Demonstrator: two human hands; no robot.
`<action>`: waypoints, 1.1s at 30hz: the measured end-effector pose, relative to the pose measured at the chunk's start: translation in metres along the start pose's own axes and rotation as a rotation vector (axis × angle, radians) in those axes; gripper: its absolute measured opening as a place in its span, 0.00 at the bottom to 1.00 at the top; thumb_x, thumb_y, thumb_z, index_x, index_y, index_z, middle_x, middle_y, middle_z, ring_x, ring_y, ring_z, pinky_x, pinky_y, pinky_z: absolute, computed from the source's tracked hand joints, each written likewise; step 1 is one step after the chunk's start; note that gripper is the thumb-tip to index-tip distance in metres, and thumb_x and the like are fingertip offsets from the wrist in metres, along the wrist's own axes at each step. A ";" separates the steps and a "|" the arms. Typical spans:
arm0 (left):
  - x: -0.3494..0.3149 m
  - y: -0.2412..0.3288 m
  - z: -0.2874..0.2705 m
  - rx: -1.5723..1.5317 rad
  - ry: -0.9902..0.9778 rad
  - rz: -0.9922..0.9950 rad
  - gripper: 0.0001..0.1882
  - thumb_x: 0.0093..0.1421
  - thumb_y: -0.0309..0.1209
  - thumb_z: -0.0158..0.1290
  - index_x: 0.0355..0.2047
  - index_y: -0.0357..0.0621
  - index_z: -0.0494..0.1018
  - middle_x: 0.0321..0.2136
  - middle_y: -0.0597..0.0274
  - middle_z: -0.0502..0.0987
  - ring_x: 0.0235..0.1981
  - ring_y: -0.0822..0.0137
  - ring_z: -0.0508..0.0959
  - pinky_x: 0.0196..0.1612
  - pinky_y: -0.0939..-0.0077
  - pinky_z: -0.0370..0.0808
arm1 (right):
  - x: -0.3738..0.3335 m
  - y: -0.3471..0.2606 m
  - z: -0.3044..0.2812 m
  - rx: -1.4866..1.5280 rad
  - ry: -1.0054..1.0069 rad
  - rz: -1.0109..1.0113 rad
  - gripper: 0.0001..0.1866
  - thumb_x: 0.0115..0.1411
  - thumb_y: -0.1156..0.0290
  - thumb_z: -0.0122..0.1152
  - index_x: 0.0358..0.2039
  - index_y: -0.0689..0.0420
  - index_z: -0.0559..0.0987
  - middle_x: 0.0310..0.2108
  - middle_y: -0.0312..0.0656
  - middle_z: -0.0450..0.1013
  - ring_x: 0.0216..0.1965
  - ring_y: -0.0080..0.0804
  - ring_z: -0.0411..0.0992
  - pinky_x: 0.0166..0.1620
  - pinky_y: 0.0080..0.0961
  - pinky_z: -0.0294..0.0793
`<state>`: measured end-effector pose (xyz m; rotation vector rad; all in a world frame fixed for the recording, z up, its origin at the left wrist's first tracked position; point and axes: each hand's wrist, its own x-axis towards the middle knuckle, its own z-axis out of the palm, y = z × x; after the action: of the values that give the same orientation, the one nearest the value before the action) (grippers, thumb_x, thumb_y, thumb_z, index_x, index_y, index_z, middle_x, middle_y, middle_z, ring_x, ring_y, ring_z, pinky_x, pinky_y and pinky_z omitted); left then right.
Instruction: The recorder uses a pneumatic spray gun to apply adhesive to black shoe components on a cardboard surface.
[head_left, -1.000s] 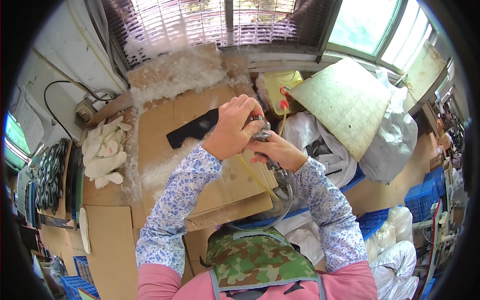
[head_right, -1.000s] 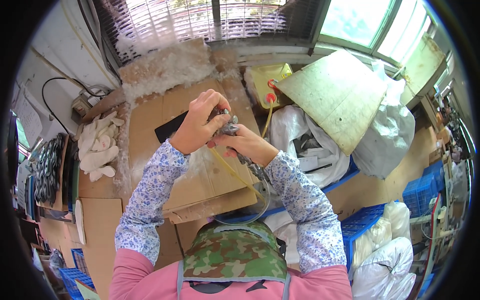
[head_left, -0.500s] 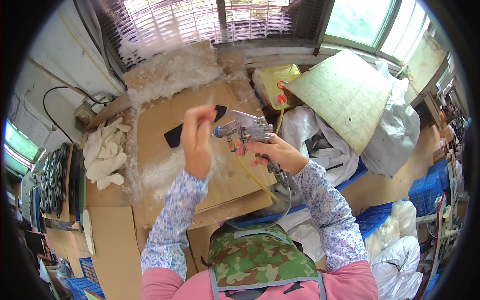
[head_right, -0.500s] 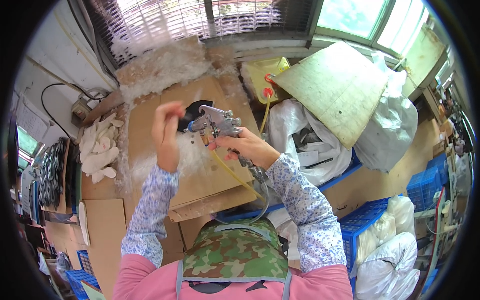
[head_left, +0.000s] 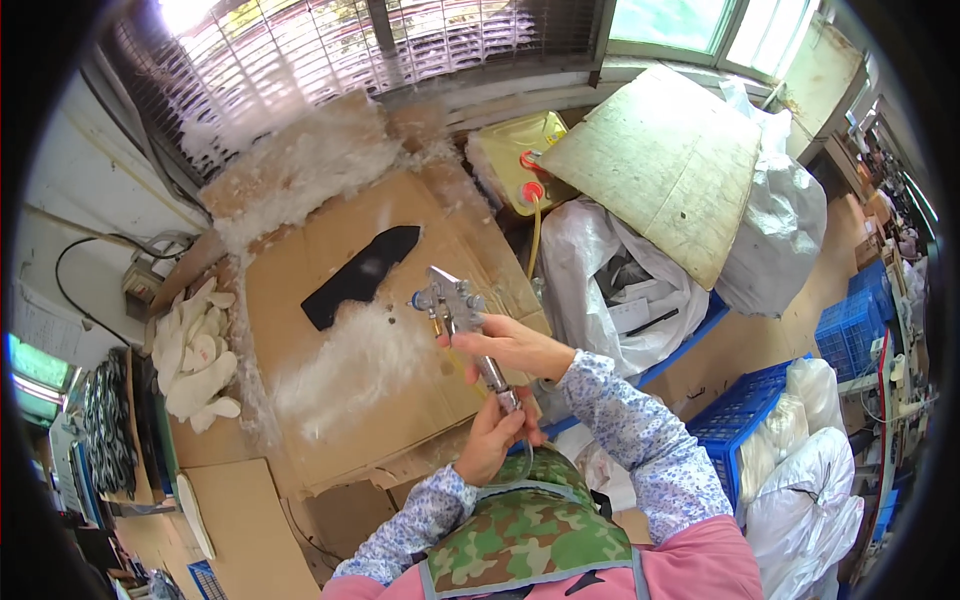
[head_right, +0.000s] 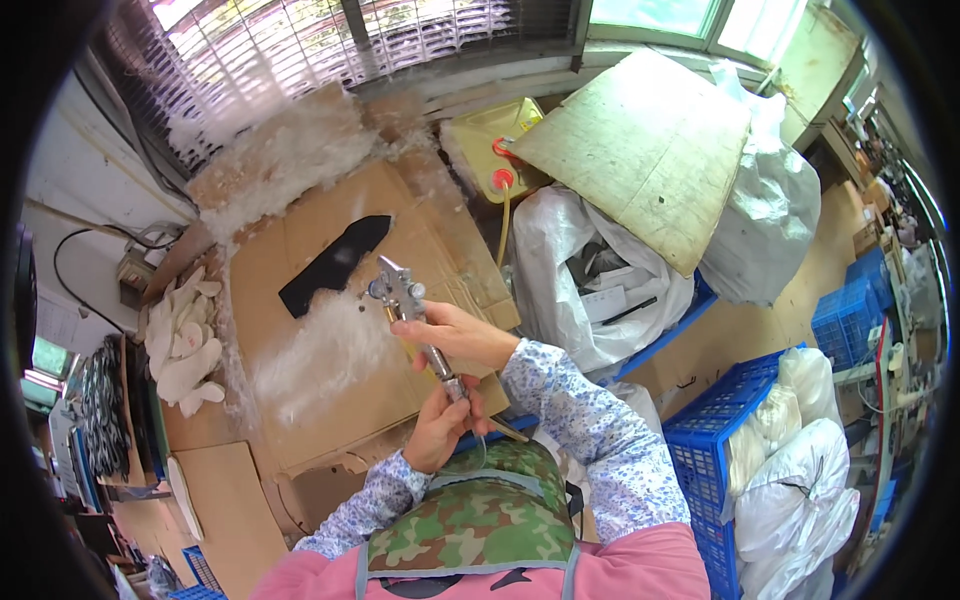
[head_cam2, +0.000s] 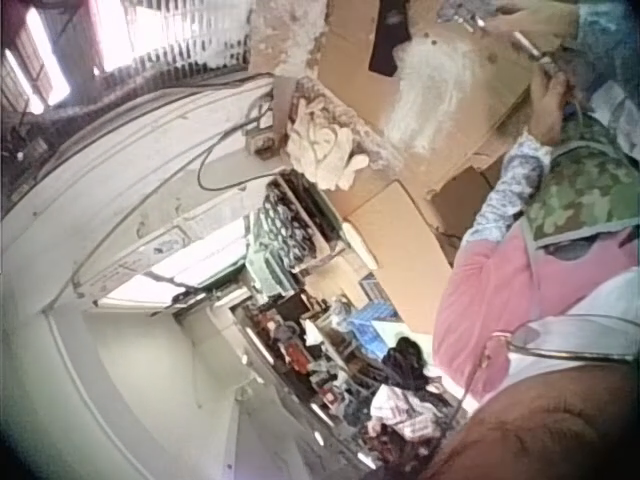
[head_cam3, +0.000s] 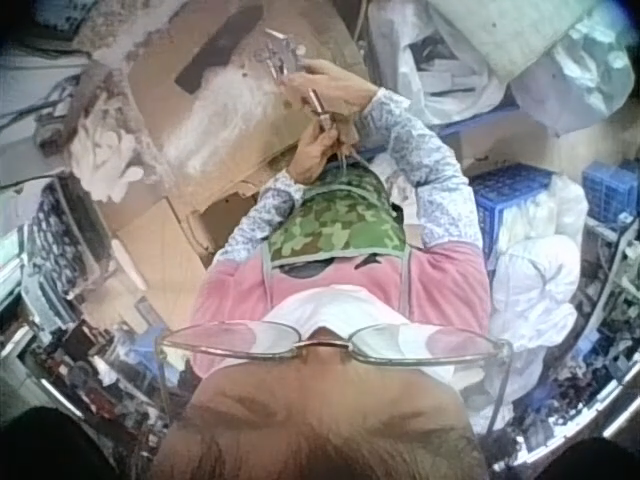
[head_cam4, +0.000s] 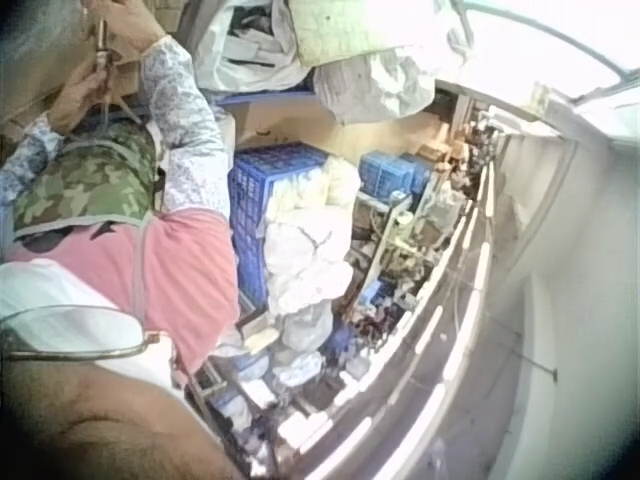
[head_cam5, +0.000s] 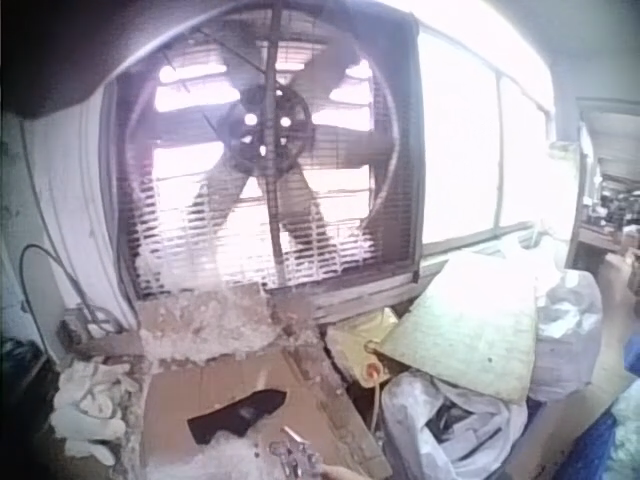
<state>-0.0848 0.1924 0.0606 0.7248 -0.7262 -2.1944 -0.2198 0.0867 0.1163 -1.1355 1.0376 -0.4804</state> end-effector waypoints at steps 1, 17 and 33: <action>-0.002 0.003 -0.004 0.019 -0.012 0.025 0.19 0.63 0.30 0.44 0.52 0.39 0.57 0.33 0.61 0.68 0.31 0.67 0.73 0.42 0.66 0.73 | 0.007 0.003 -0.007 0.029 -0.059 -0.113 0.21 0.60 0.59 0.54 0.49 0.58 0.72 0.39 0.39 0.73 0.32 0.20 0.68 0.40 0.20 0.68; -0.024 0.052 -0.073 -0.081 0.036 0.097 0.20 0.62 0.35 0.49 0.51 0.42 0.57 0.29 0.60 0.68 0.25 0.67 0.72 0.36 0.63 0.74 | 0.209 0.085 -0.246 -0.531 1.043 0.065 0.26 0.53 0.48 0.57 0.31 0.64 0.80 0.25 0.45 0.78 0.30 0.34 0.77 0.37 0.26 0.74; -0.019 0.027 -0.039 -0.149 0.232 0.226 0.20 0.62 0.35 0.49 0.51 0.41 0.58 0.28 0.60 0.68 0.23 0.68 0.72 0.34 0.65 0.75 | 0.182 0.050 -0.269 -0.734 0.852 0.010 0.20 0.52 0.57 0.47 0.22 0.61 0.79 0.18 0.47 0.74 0.23 0.38 0.75 0.35 0.33 0.74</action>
<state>-0.0354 0.1794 0.0575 0.7661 -0.4949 -1.8987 -0.3736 -0.1694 -0.0207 -1.6074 2.0711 -0.6146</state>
